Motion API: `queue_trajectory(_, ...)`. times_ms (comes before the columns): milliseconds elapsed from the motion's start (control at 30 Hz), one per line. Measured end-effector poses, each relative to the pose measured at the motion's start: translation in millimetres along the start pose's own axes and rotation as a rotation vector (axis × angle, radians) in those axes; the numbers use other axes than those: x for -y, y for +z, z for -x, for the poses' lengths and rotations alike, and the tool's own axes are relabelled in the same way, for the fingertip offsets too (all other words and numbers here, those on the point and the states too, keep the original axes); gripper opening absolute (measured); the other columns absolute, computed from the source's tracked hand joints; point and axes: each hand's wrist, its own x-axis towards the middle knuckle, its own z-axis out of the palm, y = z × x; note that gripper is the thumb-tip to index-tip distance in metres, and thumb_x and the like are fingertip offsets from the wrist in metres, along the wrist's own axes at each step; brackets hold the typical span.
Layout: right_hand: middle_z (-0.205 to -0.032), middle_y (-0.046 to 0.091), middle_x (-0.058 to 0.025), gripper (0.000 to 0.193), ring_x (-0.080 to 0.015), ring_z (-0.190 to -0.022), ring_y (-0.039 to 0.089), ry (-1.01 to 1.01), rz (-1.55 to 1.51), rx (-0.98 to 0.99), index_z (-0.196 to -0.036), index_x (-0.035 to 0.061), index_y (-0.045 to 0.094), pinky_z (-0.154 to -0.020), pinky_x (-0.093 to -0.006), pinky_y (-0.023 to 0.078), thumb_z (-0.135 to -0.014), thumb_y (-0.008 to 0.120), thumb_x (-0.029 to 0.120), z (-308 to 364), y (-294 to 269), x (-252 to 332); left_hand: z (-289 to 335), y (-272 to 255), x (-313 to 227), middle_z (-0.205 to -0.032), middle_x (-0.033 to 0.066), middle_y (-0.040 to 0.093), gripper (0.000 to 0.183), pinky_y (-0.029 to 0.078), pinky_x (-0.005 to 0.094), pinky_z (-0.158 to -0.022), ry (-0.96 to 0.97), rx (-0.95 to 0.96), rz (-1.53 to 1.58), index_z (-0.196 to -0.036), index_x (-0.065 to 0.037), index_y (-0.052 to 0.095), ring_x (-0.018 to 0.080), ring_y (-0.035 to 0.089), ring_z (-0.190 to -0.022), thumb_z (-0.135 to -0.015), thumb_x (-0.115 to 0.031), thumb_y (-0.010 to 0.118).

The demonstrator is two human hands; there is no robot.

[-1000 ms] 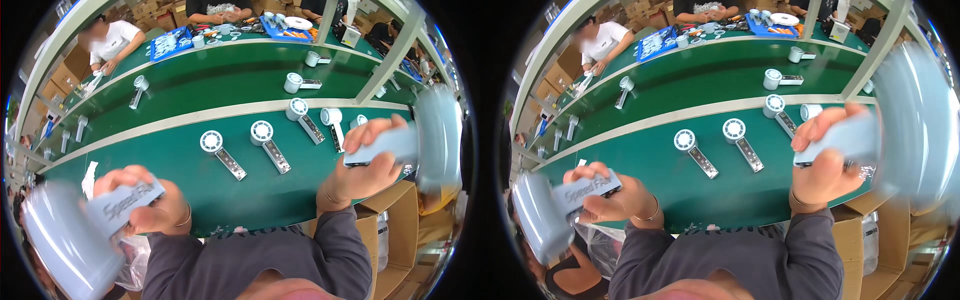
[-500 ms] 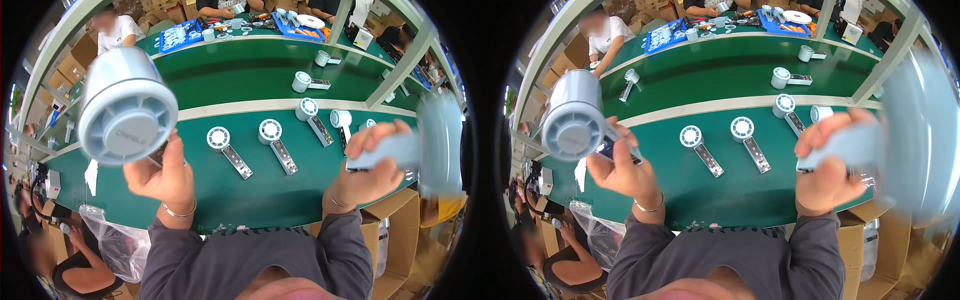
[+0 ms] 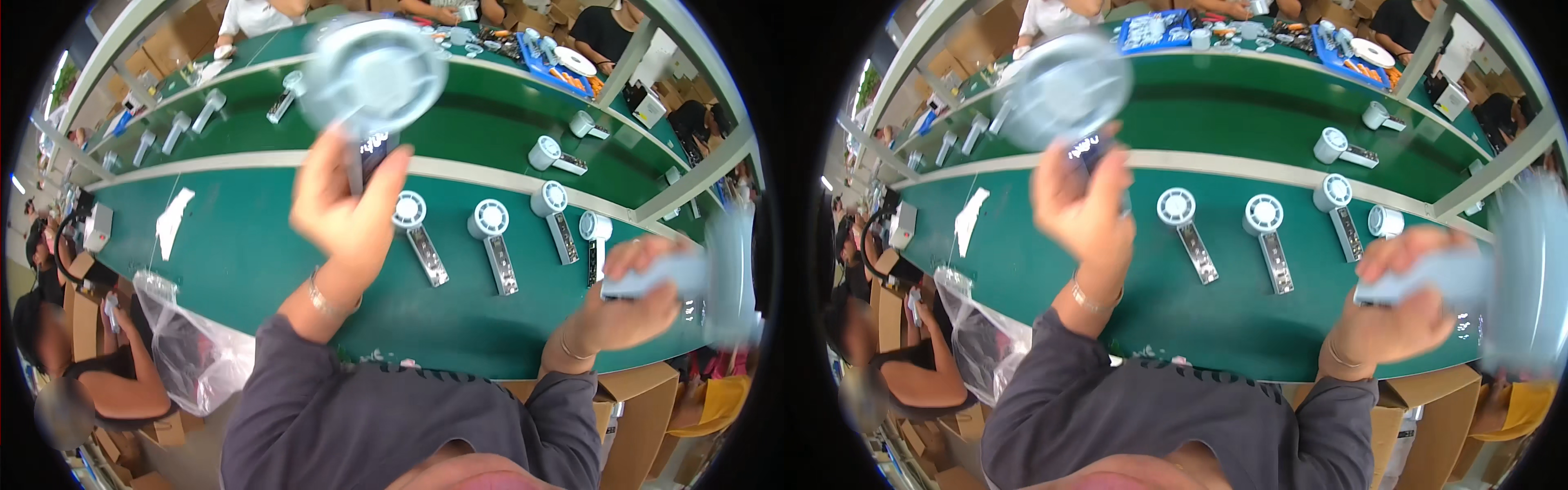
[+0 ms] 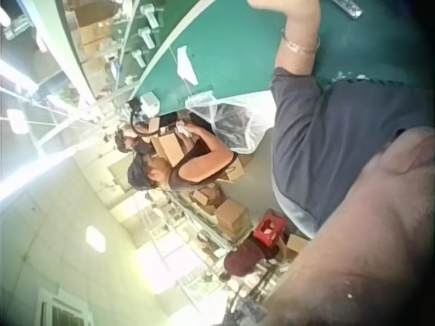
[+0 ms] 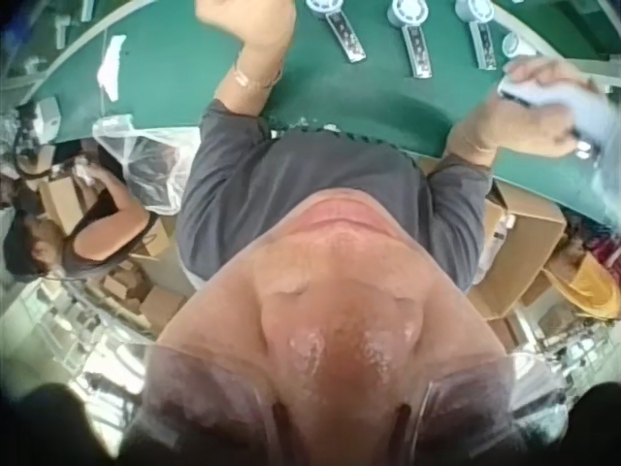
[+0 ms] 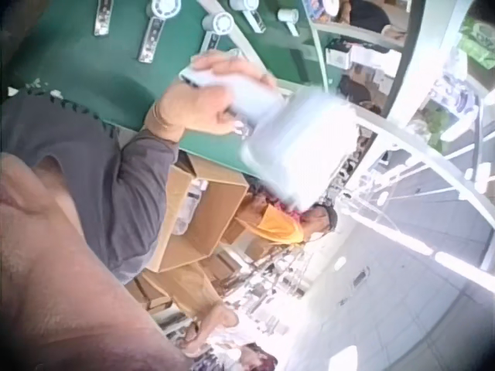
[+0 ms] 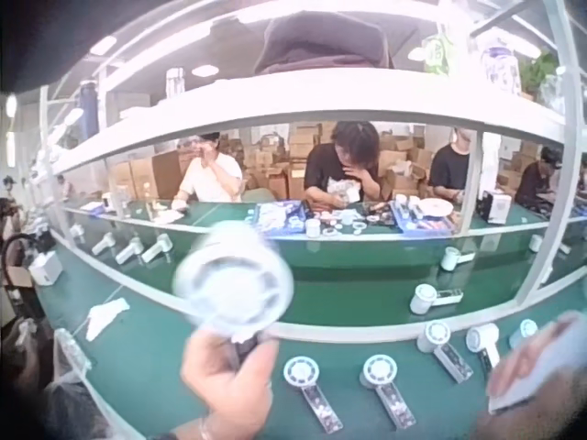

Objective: The person assembles small handheld electronic devices on a green workbench. They pick up white circular fan heads and attach them to rectangular circuit board handles, then place the completed units on the table. The process is repeated for multiple units throughout the clip.

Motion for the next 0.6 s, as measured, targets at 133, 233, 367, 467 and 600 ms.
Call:
queue_trajectory(133,-0.076,0.043,-0.0089,0.051,-0.0153,-0.051,0.041,-0.217,-0.038,-0.076,-0.104,-0.0032,0.041,-0.043,-0.0257,0.033,-0.084,0.050,0.042,-3.8,-3.9,3.5,-14.0,-28.1,-57.4,-0.098,0.0063,0.047,0.037,0.048,0.0291,-0.059,0.523,-0.187,0.570,-0.113,-0.003,0.041,0.0161,0.048,-0.083,-0.083,-0.014,0.058)
queue_trajectory(233,-0.072,0.044,-0.0078,0.056,-0.0142,-0.051,0.043,0.257,-0.030,0.123,-0.110,-0.0047,0.040,-0.042,-0.0238,0.034,-0.081,0.057,0.041,6.4,-15.1,11.7,-13.8,-79.1,-60.2,-0.101,0.0085,0.053,0.048,0.047,0.0273,-0.058,0.174,-0.068,0.148,-0.120,0.002,0.043,0.0160,0.052,-0.077,-0.076,-0.003,0.062)
queue_trajectory(367,-0.067,0.048,-0.0081,0.059,-0.0126,-0.051,0.044,0.474,0.355,0.424,-0.115,-0.0062,0.039,-0.042,-0.0233,0.035,-0.080,0.062,0.035,19.3,-59.8,12.8,-1.0,-142.7,-40.0,-0.092,0.0118,0.062,0.040,0.049,0.0276,-0.069,-0.442,0.342,-0.273,-0.108,0.005,0.059,0.0155,0.058,-0.078,-0.070,0.000,0.070)
queue_trajectory(467,-0.066,0.047,-0.0085,0.059,-0.0130,-0.050,0.044,0.640,0.310,0.324,-0.115,-0.0062,0.040,-0.041,-0.0236,0.035,-0.079,0.063,0.034,17.0,-54.8,23.9,28.6,-168.4,-11.0,-0.100,0.0123,0.065,0.047,0.048,0.0278,-0.078,-0.608,0.726,-0.771,-0.110,0.005,0.060,0.0163,0.060,-0.091,-0.066,-0.001,0.074)
queue_trajectory(600,-0.074,0.042,-0.0072,0.053,-0.0148,-0.053,0.042,0.085,-0.119,0.151,-0.113,-0.0016,0.041,-0.045,-0.0259,0.035,-0.082,0.056,0.039,-4.1,-65.7,24.3,32.7,-173.6,-24.3,-0.090,0.0134,0.064,0.041,0.048,0.0260,-0.068,-0.639,0.455,-0.446,-0.104,0.008,0.061,0.0157,0.060,-0.077,-0.067,-0.002,0.073)
